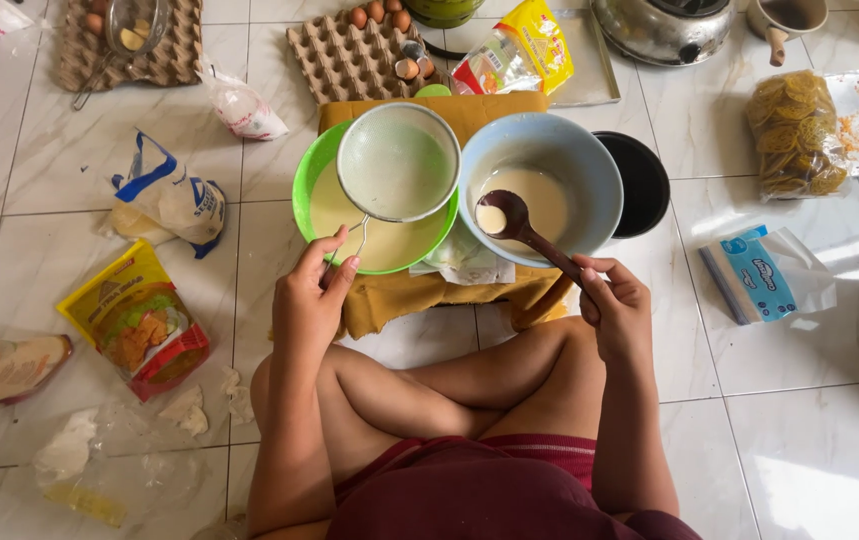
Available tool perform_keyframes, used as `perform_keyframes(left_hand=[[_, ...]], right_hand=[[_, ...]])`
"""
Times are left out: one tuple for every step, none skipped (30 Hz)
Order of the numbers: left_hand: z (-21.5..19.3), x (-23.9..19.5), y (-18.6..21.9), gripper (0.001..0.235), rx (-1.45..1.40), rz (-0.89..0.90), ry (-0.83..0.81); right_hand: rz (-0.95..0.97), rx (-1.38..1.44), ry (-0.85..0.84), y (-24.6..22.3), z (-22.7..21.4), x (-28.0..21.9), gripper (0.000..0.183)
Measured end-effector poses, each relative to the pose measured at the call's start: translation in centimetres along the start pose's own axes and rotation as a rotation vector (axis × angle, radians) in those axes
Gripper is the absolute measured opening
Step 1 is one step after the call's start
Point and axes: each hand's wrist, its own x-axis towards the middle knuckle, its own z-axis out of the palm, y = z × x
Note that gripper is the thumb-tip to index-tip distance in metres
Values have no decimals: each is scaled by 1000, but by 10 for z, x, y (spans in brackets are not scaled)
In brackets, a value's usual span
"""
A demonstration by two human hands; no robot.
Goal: Straining a liquid batter through a fine-mesh sieve into a bowl using a wooden spoon to assist the process.
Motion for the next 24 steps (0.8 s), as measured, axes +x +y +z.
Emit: perform_keyframes(left_hand=[[0,1,1,26,0,3,-4],[0,2,2,26,-1,9,-3],[-1,1,3,26,-1,10,-4],[-1,2,3,26,1,9,-10],[-1,2,4,26,-6,3,-12],[-1,2,4,26,-13,-3,-13],[-1,2,3,26,-13,-6,-12],[-1,1,2,26,-11,-6,-13],[-1,2,1,27,-10,-4,-12],[0,2,2,27,-10,-6,-7],[-1,3,2,27,-11,-8,-13],[-1,3,2,27,-13,-10,-19],[-1,3,3,27,-13,-12,-16],[-2,3,4,27,-10,-15,-22],[-2,3,6,26,-9,-17,-26],[-3,4,6,26,-10,-17,-22],[-2,4,6,27,-1,-21,-31],[-2,5,5,28,8,-25,-40],[-2,6,5,28,5,-28,-34],[-2,7,4,27,2,-19,-34],[-2,7,3,27,0,-12,-37],[-2,6,5,27,-1,-18,-33],[-3,6,6,27,9,-18,-36],[-3,6,7,27,19,-17,-39]], right_hand=[[-1,1,5,-1,1,-2,20],[1,54,25,-3,3,-3,21],[7,105,47,-3,4,-6,21],[10,106,52,-2,2,-5,21],[1,174,52,-2,1,-4,21],[-9,241,53,-1,-1,-2,21],[-6,240,51,-8,4,-3,21],[-31,255,43,-16,9,-4,21],[-58,271,33,-24,15,-3,21],[-58,271,28,-28,17,-2,21],[-75,277,18,-32,20,-1,22],[-93,283,7,-36,23,1,24],[-92,282,4,-32,23,4,24],[-104,283,-8,-29,23,8,24],[-119,284,-22,-25,23,13,25],[-120,282,-26,-25,28,14,25],[-141,262,-65,-26,32,17,29],[-161,241,-104,-26,37,19,32],[-162,238,-111,-36,50,17,32],[-205,129,-133,-45,63,15,33],[-245,21,-152,-54,75,11,34],[-242,19,-158,-58,83,9,34],[-293,-151,-172,-61,92,7,35],[-344,-321,-187,-65,101,6,37]])
